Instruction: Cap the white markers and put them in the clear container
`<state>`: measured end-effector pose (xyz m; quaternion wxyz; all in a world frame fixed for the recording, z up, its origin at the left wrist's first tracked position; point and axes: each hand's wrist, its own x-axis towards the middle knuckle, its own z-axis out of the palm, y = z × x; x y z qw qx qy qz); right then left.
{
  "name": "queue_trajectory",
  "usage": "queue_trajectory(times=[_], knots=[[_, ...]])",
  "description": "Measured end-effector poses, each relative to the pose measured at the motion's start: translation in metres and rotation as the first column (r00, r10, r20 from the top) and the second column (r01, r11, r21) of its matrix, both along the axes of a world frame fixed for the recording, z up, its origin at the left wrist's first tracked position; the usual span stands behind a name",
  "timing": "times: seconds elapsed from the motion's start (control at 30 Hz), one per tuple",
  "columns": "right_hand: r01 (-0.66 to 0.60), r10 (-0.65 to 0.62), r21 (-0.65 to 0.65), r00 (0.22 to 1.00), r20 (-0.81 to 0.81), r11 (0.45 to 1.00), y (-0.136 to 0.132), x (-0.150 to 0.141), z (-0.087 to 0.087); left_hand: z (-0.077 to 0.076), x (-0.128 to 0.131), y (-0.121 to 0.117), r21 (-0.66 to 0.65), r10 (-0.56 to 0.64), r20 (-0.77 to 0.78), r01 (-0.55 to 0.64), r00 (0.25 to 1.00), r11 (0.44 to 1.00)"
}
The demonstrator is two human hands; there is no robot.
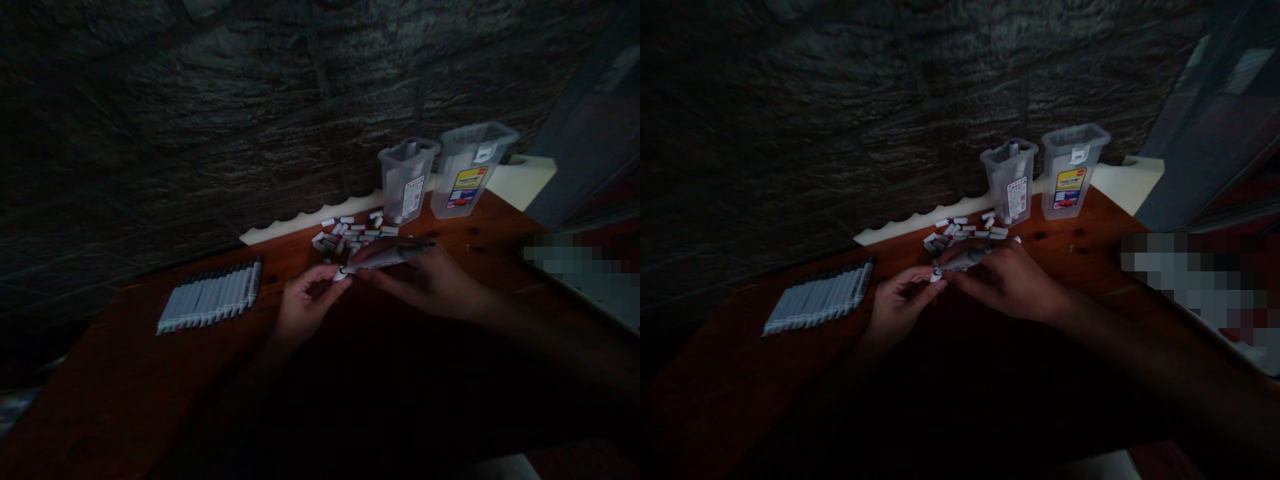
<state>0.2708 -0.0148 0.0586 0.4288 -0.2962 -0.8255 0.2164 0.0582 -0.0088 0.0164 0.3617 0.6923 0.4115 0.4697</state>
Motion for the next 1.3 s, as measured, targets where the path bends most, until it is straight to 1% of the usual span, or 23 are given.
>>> queue_trajectory(times=[0.1, 0.17, 0.23, 0.33, 0.4, 0.53, 0.63, 0.7, 0.77, 0.87, 0.93, 1.0, 1.1, 1.17, 1.3], knots=[[-0.004, 0.003, 0.03, 0.999, 0.049, 1.0, -0.002, -0.001, 0.002, 0.001, 0.0, 0.0, 0.011, 0.013, -0.012, -0.013, 1.0, 1.0], [0.043, -0.049, 0.068, 0.995, 0.086, 0.997, 0.0, 0.002, 0.004, 0.001, 0.0, 0.0, 0.015, 0.013, -0.015, -0.013, 1.0, 1.0], [0.161, -0.171, 0.101, 0.98, 0.104, 0.982, 0.006, 0.009, 0.006, 0.002, 0.0, 0.0, 0.008, 0.021, -0.012, -0.021, 1.0, 1.0], [0.378, -0.385, 0.086, 0.918, 0.097, 0.922, 0.018, 0.021, 0.007, 0.002, 0.001, -0.001, -0.01, 0.049, 0.013, -0.049, 0.999, 0.999], [0.443, -0.445, 0.051, 0.891, 0.085, 0.895, 0.024, 0.026, 0.006, 0.001, 0.001, -0.002, -0.018, 0.051, 0.022, -0.051, 0.998, 0.999], [0.454, -0.453, 0.002, 0.889, 0.069, 0.891, 0.025, 0.025, 0.003, -0.001, 0.001, -0.001, -0.015, 0.045, 0.031, -0.045, 0.999, 0.999], [0.47, -0.467, -0.079, 0.883, 0.053, 0.879, 0.021, 0.021, 0.004, -0.001, 0.0, -0.001, 0.004, 0.047, 0.021, -0.047, 0.999, 0.999], [0.47, -0.47, -0.124, 0.882, 0.03, 0.874, 0.021, 0.02, 0.005, -0.001, -0.001, 0.0, 0.035, 0.054, -0.011, -0.053, 0.998, 0.998], [0.474, -0.48, -0.145, 0.877, -0.009, 0.869, 0.022, 0.021, 0.005, -0.002, -0.004, 0.003, 0.109, 0.104, -0.08, -0.095, 0.991, 0.989], [0.496, -0.506, -0.162, 0.862, -0.025, 0.853, 0.027, 0.025, 0.005, -0.004, -0.012, 0.009, 0.244, 0.239, -0.207, -0.187, 0.949, 0.952], [0.518, -0.519, -0.187, 0.854, 0.047, 0.835, 0.03, 0.029, 0.005, -0.008, -0.017, 0.013, 0.255, 0.294, -0.275, -0.225, 0.915, 0.94], [0.519, -0.486, -0.225, 0.853, 0.19, 0.824, 0.031, 0.032, 0.006, -0.012, -0.022, 0.017, 0.213, 0.309, -0.328, -0.248, 0.893, 0.945], [0.462, -0.336, -0.272, 0.851, 0.402, 0.844, 0.03, 0.034, 0.005, -0.016, -0.025, 0.02, 0.159, 0.308, -0.373, -0.267, 0.875, 0.95], [0.45, -0.281, -0.264, 0.823, 0.494, 0.853, 0.03, 0.033, 0.002, -0.016, -0.025, 0.021, 0.155, 0.314, -0.378, -0.275, 0.871, 0.949], [0.519, -0.314, -0.186, 0.725, 0.613, 0.834, 0.032, 0.03, -0.007, -0.012, -0.022, 0.02, 0.2, 0.312, -0.415, -0.248, 0.855, 0.948]])
